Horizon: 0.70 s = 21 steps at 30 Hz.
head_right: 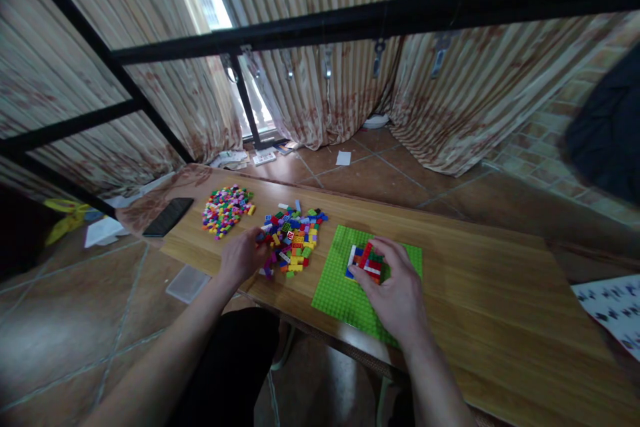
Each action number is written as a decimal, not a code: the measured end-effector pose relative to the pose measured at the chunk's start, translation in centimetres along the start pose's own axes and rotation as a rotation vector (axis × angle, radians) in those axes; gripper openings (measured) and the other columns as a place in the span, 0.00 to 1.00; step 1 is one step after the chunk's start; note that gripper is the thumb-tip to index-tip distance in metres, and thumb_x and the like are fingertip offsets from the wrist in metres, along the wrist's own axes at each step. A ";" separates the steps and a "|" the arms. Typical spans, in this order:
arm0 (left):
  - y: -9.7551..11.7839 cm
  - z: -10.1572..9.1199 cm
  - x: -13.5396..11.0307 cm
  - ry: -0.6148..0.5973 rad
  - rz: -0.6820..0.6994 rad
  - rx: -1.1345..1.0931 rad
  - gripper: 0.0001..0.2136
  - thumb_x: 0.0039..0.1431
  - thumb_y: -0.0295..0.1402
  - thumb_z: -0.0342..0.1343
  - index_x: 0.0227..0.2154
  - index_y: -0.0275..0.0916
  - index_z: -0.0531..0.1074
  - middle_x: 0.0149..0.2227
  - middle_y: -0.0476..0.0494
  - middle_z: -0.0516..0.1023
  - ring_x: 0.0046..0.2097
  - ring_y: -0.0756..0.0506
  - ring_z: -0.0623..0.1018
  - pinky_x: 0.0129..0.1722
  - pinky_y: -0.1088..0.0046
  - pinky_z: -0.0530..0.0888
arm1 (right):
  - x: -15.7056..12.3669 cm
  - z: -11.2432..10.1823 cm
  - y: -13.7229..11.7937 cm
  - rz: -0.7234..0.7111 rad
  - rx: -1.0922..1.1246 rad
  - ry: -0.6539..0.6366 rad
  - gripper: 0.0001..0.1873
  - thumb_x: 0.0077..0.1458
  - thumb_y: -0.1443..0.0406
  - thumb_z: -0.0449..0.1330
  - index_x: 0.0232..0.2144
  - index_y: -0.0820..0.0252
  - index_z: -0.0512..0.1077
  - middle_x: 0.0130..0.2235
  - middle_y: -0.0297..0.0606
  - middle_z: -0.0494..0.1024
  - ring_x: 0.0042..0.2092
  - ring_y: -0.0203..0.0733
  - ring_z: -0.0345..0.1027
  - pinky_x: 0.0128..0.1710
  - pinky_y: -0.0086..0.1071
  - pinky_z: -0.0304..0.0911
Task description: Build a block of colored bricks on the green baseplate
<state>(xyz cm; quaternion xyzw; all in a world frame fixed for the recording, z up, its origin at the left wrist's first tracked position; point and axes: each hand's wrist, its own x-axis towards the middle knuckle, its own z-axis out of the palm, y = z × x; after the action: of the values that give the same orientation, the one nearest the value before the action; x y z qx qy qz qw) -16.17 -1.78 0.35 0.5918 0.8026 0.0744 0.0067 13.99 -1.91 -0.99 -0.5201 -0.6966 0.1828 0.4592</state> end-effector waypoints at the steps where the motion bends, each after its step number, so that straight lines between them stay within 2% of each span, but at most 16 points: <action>1: 0.1 0.1 0.0 -0.004 0.002 -0.009 0.12 0.56 0.33 0.51 0.42 0.41 0.73 0.41 0.40 0.80 0.44 0.39 0.79 0.39 0.68 0.72 | 0.0 0.0 0.0 -0.004 -0.003 0.003 0.25 0.50 0.51 0.64 0.48 0.54 0.70 0.51 0.42 0.73 0.48 0.48 0.70 0.48 0.44 0.67; 8: 0.1 0.0 0.0 -0.035 0.040 -0.056 0.13 0.57 0.33 0.50 0.44 0.38 0.73 0.43 0.37 0.80 0.45 0.39 0.79 0.42 0.67 0.72 | 0.0 0.1 0.0 -0.005 -0.016 -0.007 0.24 0.51 0.52 0.64 0.48 0.54 0.70 0.50 0.43 0.73 0.48 0.48 0.69 0.48 0.47 0.67; 13: 0.4 -2.1 -0.5 -0.059 0.016 -0.044 0.18 0.56 0.33 0.53 0.51 0.39 0.71 0.45 0.37 0.79 0.47 0.37 0.78 0.45 0.64 0.73 | 0.0 0.2 0.5 -0.001 -0.010 -0.011 0.24 0.49 0.52 0.65 0.47 0.54 0.71 0.51 0.42 0.73 0.52 0.51 0.68 0.50 0.48 0.66; 17: 2.9 -4.2 -1.0 -0.007 0.024 -0.103 0.18 0.56 0.30 0.51 0.50 0.38 0.72 0.44 0.37 0.80 0.46 0.37 0.79 0.44 0.63 0.72 | 0.0 0.2 0.3 -0.016 -0.006 -0.052 0.24 0.50 0.53 0.65 0.49 0.52 0.71 0.53 0.42 0.71 0.54 0.50 0.67 0.53 0.48 0.65; 19: 5.1 -4.3 -1.3 -0.005 0.094 -0.296 0.15 0.58 0.30 0.51 0.46 0.39 0.74 0.42 0.39 0.80 0.42 0.40 0.79 0.42 0.66 0.72 | 0.0 0.1 0.0 -0.024 -0.005 -0.077 0.24 0.51 0.54 0.64 0.50 0.52 0.71 0.54 0.42 0.70 0.55 0.50 0.66 0.55 0.48 0.63; 21: 7.6 -3.7 -1.7 -0.104 0.249 -0.609 0.11 0.60 0.32 0.49 0.40 0.38 0.75 0.37 0.43 0.81 0.38 0.45 0.78 0.39 0.71 0.72 | 0.0 0.0 -0.3 -0.022 -0.007 -0.090 0.24 0.52 0.54 0.64 0.50 0.51 0.71 0.55 0.42 0.69 0.56 0.50 0.66 0.56 0.48 0.62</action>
<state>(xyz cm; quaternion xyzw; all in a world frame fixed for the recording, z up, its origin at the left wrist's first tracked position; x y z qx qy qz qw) -8.82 -1.64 4.82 0.6590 0.6638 0.2809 0.2149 13.81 -2.00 -0.82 -0.5052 -0.7228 0.1988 0.4276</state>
